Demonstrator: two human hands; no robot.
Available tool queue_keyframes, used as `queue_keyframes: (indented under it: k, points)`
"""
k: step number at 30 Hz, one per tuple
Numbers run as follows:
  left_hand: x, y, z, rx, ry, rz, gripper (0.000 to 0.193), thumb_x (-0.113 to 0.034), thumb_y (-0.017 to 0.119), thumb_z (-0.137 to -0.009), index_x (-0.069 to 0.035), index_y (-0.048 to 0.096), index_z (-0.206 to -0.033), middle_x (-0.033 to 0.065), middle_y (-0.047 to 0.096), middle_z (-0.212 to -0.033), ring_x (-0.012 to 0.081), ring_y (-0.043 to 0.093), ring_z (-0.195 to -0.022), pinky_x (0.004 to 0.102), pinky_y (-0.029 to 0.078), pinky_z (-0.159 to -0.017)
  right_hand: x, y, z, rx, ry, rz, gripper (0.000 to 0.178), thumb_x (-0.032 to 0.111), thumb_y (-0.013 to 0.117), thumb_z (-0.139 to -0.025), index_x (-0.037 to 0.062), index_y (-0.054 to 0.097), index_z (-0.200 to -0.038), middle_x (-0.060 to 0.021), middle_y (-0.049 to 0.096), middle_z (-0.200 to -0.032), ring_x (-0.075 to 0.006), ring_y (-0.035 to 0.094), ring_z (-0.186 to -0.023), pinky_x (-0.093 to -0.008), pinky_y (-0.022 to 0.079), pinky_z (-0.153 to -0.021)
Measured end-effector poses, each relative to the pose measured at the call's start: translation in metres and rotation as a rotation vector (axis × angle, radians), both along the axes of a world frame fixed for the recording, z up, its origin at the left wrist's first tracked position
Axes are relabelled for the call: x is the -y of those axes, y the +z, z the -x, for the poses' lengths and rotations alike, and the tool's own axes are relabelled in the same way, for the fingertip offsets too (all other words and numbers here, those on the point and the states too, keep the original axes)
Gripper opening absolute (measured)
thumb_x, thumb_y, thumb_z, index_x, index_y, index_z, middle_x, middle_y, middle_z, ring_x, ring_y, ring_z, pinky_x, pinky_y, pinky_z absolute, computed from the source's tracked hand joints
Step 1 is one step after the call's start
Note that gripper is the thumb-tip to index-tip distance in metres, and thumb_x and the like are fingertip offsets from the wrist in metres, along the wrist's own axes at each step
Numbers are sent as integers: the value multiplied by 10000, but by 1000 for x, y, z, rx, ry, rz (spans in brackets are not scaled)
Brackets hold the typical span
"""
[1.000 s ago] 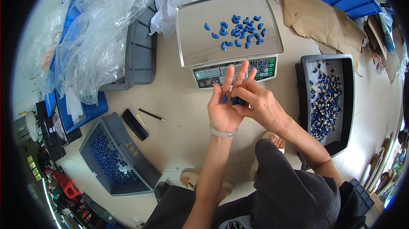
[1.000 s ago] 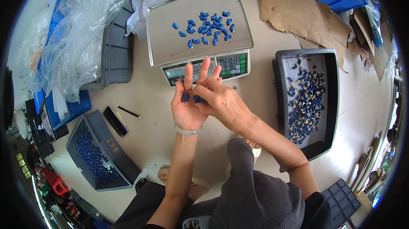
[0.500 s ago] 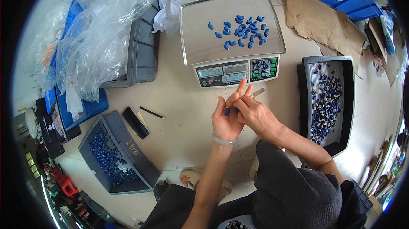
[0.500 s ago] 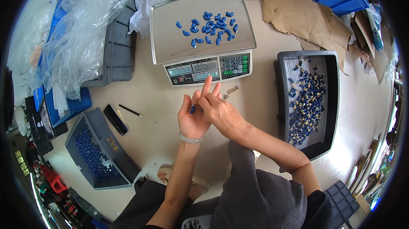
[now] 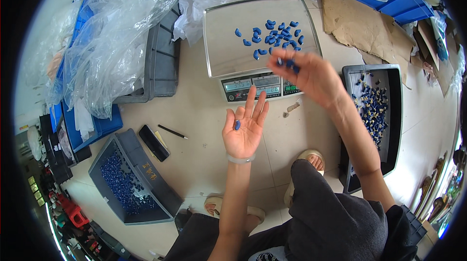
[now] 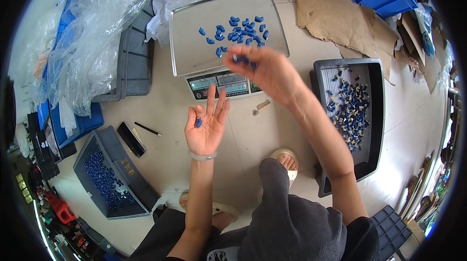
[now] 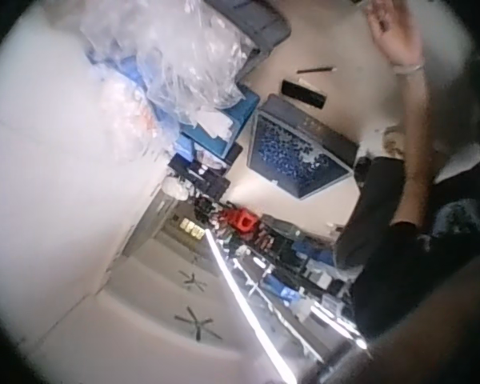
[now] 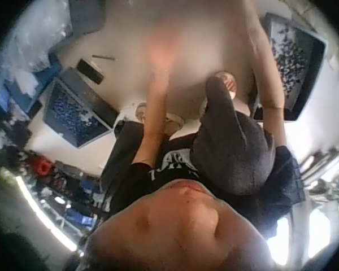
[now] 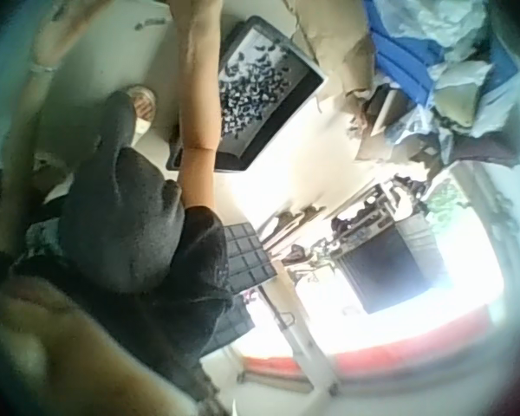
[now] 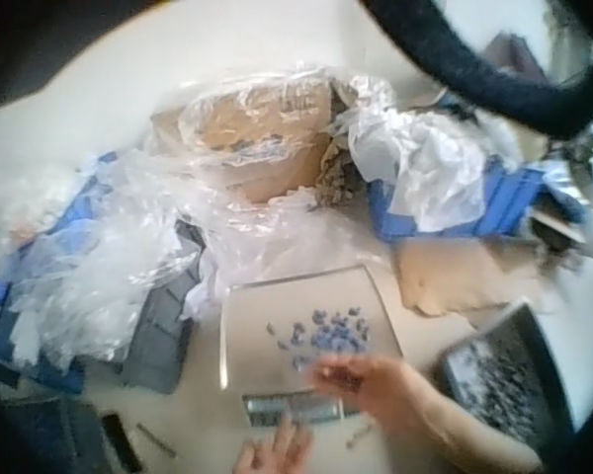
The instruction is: The person sorts small blue and white plastic components by hand using a digital scale and a large container.
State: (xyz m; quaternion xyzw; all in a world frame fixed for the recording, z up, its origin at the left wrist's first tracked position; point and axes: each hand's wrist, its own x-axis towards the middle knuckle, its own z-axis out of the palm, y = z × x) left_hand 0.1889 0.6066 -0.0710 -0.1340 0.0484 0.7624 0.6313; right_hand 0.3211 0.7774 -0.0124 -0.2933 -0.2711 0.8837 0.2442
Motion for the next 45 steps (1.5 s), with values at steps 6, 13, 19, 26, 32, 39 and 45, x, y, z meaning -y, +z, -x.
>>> queue_keyframes:
  k: [6, 13, 19, 26, 32, 39, 45]
  points:
    - [-6, 2, 1, 11, -7, -66, 504, -351, 314, -1019, 12, 649, -917, 147, 237, -1519, 355, 129, -1423, 470, 191, -1172, -29, 13, 7, 430, -399, -456, 458, 294, 431, -967, -32, 503, -1280, -114, 544, -1268, -198, 502, -1174, -355, 313, -1052]
    - [12, -10, 5, -13, -69, -27, 415, -321, 345, -1017, -19, 599, -1146, 139, 308, -1490, 326, 298, -1368, 449, 324, -1117, 62, 6, -34, 433, -50, -448, 359, 241, 457, -966, -57, 629, -1071, -118, 663, -944, -178, 602, -897, -320, 448, -882]
    - [16, -20, 10, -64, -174, -18, 342, -240, 411, -1010, -81, 491, -1302, 26, 548, -1126, 139, 505, -841, 207, 470, -614, 141, -29, -38, 436, 214, -225, 240, 140, 500, -958, -26, 650, -1044, -61, 658, -863, -112, 581, -838, -267, 466, -815]
    - [14, -11, 15, -175, -189, 68, 321, -221, 412, -1010, -80, 515, -1279, 15, 505, -955, 103, 432, -737, 175, 362, -465, 169, -41, -23, 352, 429, -200, 228, 119, 497, -943, -15, 650, -1046, -64, 667, -865, -114, 615, -852, -264, 483, -811]
    - [16, -11, 12, -153, -176, 85, 331, -235, 387, -1016, -76, 521, -1273, 22, 507, -960, 115, 430, -733, 181, 356, -462, 164, -36, -20, 433, 420, -325, 229, 130, 510, -921, -8, 660, -1025, -95, 690, -845, -149, 665, -845, -277, 509, -783]
    - [13, -8, 7, -156, -193, 84, 334, -243, 374, -1019, -85, 525, -1271, 24, 512, -969, 118, 428, -736, 183, 355, -475, 162, -35, -27, 439, 406, -324, 224, 125, 511, -923, -11, 659, -1023, -99, 691, -854, -151, 668, -856, -282, 510, -794]
    - [10, -5, 7, -155, -190, 65, 330, -238, 373, -1019, -91, 526, -1272, 26, 514, -975, 120, 427, -733, 184, 351, -476, 162, -34, -26, 418, 398, -322, 224, 122, 508, -926, -16, 657, -1020, -96, 690, -854, -152, 669, -853, -280, 509, -793]
